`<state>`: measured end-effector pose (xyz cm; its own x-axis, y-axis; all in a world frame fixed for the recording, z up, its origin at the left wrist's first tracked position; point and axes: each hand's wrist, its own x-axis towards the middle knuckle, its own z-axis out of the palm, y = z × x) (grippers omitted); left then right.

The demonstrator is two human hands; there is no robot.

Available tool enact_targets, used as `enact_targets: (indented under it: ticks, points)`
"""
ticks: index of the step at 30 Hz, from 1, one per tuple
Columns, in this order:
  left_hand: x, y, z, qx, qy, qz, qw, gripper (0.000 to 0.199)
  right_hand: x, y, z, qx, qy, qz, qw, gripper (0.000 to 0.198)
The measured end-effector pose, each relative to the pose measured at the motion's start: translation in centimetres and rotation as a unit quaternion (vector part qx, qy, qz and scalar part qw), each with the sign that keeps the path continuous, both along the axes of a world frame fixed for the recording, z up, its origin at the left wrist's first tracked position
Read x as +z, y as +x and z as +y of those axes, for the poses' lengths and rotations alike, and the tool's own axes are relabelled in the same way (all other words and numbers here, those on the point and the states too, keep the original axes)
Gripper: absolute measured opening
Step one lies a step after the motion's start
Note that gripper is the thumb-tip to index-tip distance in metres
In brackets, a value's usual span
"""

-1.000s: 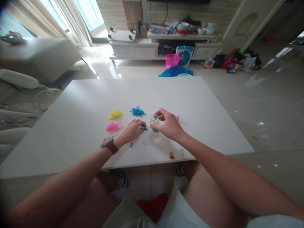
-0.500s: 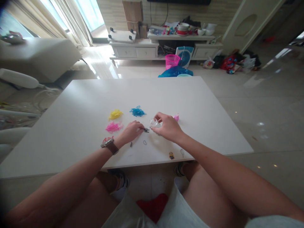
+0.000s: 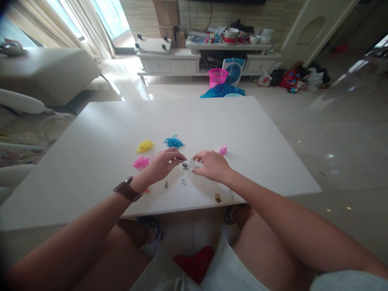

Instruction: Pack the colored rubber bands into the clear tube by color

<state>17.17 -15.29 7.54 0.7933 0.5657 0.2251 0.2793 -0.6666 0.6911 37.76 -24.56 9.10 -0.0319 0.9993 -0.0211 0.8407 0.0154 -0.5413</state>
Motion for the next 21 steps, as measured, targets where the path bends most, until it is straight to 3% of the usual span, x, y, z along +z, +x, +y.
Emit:
enact_targets:
  ticks: [7, 16, 21]
  points:
    - [0.2, 0.5, -1.2, -0.033, -0.021, -0.003, 0.999, 0.018, 0.1, -0.5, -0.1, 0.026, -0.021, -0.013, 0.999, 0.031]
    - [-0.5, 0.6, -1.5, 0.027, -0.124, -0.046, 0.991, 0.002, 0.1, -0.9, -0.2, 0.031, -0.033, -0.018, 0.999, 0.032]
    - [-0.7, 0.6, -1.5, 0.023, -0.156, -0.066, 0.985, 0.008, -0.1, -0.8, -0.2, 0.03, -0.031, -0.013, 0.999, 0.032]
